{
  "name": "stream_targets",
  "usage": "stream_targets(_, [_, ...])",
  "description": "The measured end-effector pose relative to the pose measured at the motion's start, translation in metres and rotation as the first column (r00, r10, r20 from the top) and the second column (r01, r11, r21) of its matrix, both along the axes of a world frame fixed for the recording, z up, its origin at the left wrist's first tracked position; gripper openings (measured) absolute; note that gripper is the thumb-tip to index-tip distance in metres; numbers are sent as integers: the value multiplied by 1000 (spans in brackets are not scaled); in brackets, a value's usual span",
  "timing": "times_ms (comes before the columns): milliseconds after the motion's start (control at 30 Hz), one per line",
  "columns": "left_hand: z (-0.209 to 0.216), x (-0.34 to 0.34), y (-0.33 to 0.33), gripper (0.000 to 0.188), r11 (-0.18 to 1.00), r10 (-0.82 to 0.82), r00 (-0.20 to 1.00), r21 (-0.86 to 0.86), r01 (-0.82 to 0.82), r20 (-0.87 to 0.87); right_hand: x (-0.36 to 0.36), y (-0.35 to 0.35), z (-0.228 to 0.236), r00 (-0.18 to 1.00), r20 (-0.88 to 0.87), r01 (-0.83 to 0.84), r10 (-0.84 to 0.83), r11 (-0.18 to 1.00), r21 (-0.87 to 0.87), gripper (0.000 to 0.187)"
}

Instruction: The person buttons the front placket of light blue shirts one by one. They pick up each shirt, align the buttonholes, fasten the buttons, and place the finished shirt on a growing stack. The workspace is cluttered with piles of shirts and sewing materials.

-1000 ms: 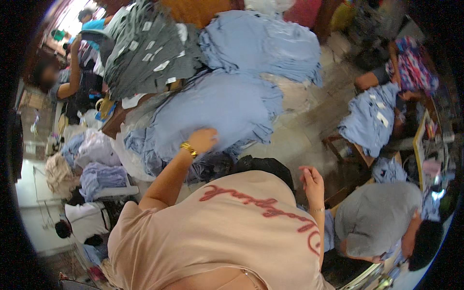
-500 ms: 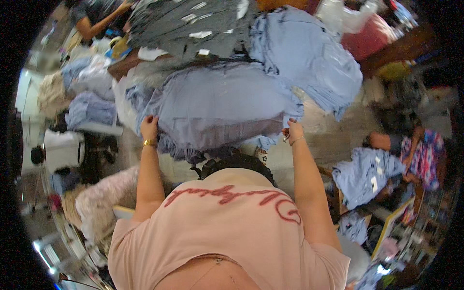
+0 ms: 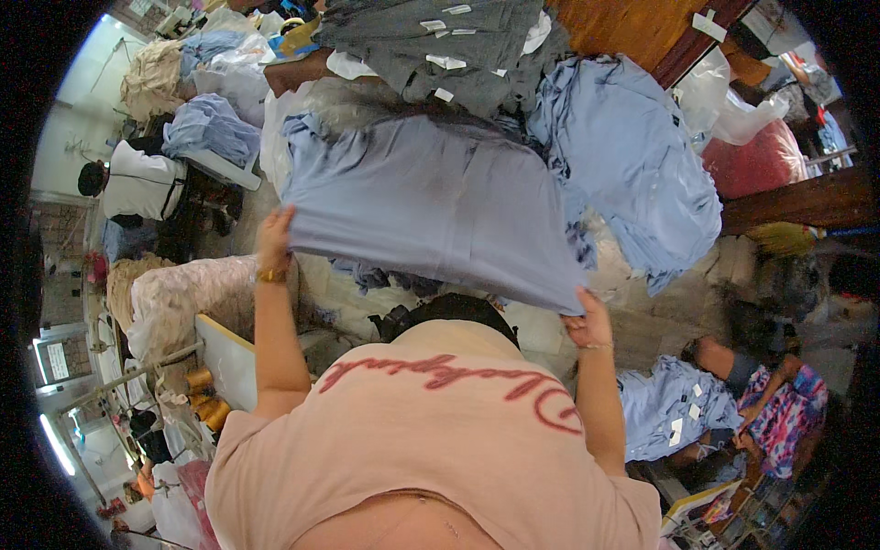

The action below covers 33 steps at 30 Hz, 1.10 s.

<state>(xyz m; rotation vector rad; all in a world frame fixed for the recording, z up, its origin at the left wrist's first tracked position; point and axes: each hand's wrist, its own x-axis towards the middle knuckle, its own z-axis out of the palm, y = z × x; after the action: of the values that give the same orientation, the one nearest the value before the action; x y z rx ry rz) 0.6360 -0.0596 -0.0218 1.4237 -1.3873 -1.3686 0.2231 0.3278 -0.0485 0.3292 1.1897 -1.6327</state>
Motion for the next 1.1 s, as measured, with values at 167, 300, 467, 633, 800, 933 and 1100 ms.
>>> stream_targets(167, [153, -29, 31, 27, 953, -91, 949, -302, -4, -302, -46, 2, 89, 843, -399, 206, -362, 901, -382, 20])
stream_targets(300, [177, -3, -9, 26, 854, 5, 1000, -521, -5, -2, -19, -48, 174, 789, -610, 48, -75, 997, -61, 18])
stream_targets(467, [268, -43, -3, 34, 769, -13, 915, -589, -249, -404, -37, -37, 275, 445, -873, 71, -200, 980, -188, 21])
stream_targets(633, [256, -72, -120, 34, 696, -329, 933, -631, 344, 146, -102, -122, 281, 362, -932, 49, 9, 998, 29, 30])
stream_targets(800, [284, -76, -263, 47, 866, -407, 913, -331, 374, -33, -155, -172, 280, 352, -935, 139, 32, 987, 86, 23])
stream_targets(933, [319, -78, -150, 34, 384, -77, 894, -815, 435, 441, -108, -147, 285, 541, -840, 107, -33, 994, 30, 17])
stream_targets(1100, [219, -33, -84, 37, 675, -3, 907, -668, 313, 422, -58, -82, 185, 674, -738, 23, 30, 998, 62, 16])
